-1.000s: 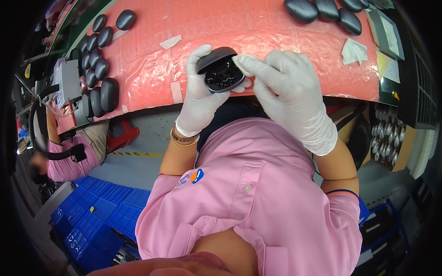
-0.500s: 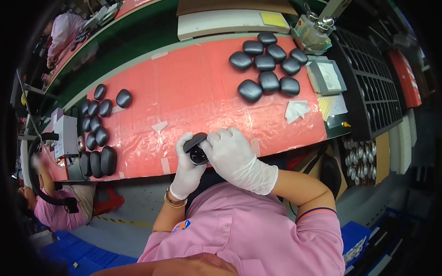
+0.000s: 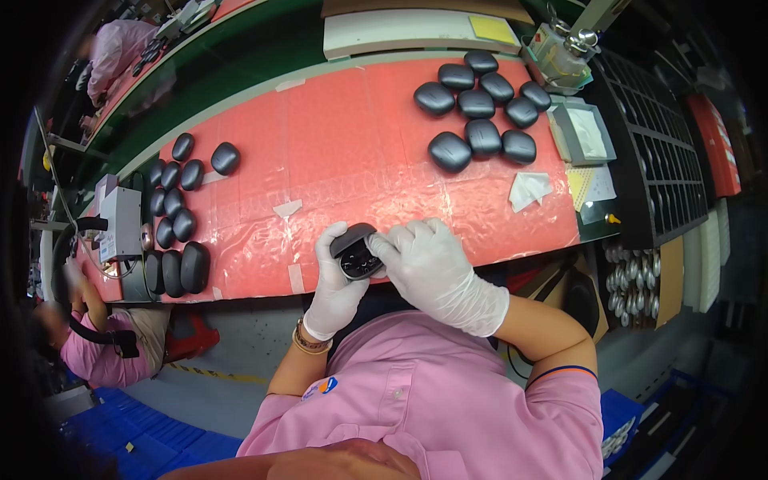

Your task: Assembling and inspecting earbud charging cases on a factory production line.

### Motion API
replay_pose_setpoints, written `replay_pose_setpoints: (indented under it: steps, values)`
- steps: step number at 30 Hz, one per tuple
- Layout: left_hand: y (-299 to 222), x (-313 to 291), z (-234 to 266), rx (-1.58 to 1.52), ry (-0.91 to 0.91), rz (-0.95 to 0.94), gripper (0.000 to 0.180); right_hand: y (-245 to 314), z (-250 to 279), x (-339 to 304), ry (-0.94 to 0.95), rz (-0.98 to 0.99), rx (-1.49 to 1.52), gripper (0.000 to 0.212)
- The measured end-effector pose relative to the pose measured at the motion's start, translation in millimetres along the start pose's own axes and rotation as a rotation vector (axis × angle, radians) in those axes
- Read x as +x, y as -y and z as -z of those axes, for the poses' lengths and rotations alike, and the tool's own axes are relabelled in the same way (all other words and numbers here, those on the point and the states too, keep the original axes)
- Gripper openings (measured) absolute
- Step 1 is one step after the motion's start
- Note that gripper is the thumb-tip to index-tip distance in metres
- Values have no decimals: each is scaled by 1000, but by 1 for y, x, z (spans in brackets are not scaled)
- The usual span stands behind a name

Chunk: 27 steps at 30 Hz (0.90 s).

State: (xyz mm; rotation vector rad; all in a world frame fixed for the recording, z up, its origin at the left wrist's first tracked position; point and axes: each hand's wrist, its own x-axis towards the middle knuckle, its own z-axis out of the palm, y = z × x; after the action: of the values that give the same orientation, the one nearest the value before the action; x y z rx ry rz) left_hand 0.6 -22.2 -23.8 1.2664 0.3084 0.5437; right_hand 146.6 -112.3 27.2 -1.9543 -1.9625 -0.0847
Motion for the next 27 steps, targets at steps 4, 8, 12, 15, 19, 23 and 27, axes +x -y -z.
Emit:
replay_pose_setpoints:
  steps: [4, 8, 12, 15, 19, 23, 27]
  values:
    - [9, 6, 1, 48, -23, -2, 62, -19, 3, 4, 51, 16, 219, 29]
    - [11, 13, 1, 134, 9, -82, 64, -30, 0, 3, 46, -22, 341, 26]
    - [11, 14, -2, 275, 59, -175, 71, -30, 0, -1, 69, -85, 439, 23]
    - [17, 11, 0, 302, 84, -216, 73, -25, -3, -6, 73, -219, 616, 22]
    - [19, 5, 3, 169, 41, -188, 76, -24, 3, -5, 163, -589, 1117, 22]
    - [2, 7, 9, -223, 42, 45, 79, -1, 2, -7, -109, -492, 964, 29]
    - [13, 8, 10, 123, 14, -116, 76, 8, -31, -13, -154, 47, -35, 65]
